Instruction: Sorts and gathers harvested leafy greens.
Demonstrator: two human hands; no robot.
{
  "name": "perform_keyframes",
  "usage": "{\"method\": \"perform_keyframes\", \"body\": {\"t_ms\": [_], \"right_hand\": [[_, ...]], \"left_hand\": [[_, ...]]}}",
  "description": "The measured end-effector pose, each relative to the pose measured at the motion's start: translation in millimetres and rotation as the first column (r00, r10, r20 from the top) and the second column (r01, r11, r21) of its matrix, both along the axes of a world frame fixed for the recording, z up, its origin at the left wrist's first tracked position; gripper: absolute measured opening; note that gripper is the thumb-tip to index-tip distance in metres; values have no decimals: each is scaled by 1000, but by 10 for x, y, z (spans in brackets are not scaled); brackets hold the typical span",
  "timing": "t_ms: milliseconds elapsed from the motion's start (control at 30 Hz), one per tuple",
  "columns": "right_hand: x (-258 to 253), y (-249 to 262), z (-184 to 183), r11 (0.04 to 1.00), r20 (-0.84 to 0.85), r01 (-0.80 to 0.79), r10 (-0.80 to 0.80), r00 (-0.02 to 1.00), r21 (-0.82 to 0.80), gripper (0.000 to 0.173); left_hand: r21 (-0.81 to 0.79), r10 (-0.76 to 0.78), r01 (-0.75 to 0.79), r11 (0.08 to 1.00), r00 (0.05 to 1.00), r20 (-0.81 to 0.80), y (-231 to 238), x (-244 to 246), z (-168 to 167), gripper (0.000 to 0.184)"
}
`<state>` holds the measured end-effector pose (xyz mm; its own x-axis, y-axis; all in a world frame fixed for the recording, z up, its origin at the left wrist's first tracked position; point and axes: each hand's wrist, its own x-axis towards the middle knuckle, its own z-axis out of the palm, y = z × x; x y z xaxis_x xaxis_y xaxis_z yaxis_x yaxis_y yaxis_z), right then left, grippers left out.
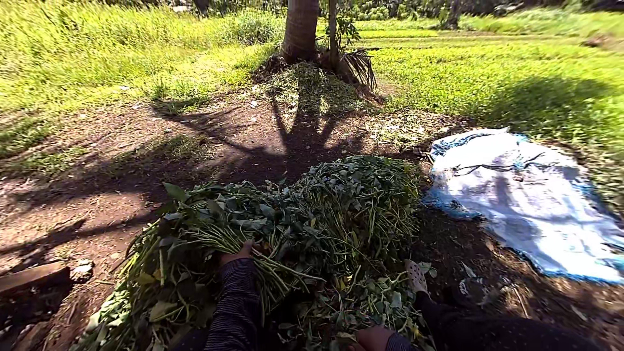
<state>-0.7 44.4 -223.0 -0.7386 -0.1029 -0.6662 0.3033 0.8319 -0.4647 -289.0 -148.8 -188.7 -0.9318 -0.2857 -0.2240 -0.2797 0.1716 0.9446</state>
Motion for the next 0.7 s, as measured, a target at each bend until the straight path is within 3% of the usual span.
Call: {"method": "perform_keyframes", "body": {"t_ms": [100, 267, 333, 400, 500, 700], "right_hand": [[169, 353, -218, 997, -11, -32, 32, 999, -69, 55], [-309, 904, 335, 944, -199, 328, -317, 927, 23, 40], [-592, 1174, 280, 890, -245, 455, -439, 864, 12, 37], [-902, 1349, 119, 842, -272, 539, -522, 808, -15, 38], [-1405, 1363, -168, 844, -296, 533, -524, 798, -57, 40], [-2022, 1318, -1060, 816, -240, 563, -524, 817, 132, 44]], "left_hand": [[70, -24, 25, 997, 1000, -10, 11, 54, 109, 57], [340, -74, 77, 937, 997, -23, 54, 263, 315, 39], [358, -119, 123, 926, 992, -33, 79, 387, 466, 35], [345, -168, 170, 923, 985, -35, 93, 430, 503, 38], [410, -214, 208, 888, 976, -31, 86, 318, 217, 35], [436, -229, 133, 890, 958, 175, 371, 292, -223, 40]]}}
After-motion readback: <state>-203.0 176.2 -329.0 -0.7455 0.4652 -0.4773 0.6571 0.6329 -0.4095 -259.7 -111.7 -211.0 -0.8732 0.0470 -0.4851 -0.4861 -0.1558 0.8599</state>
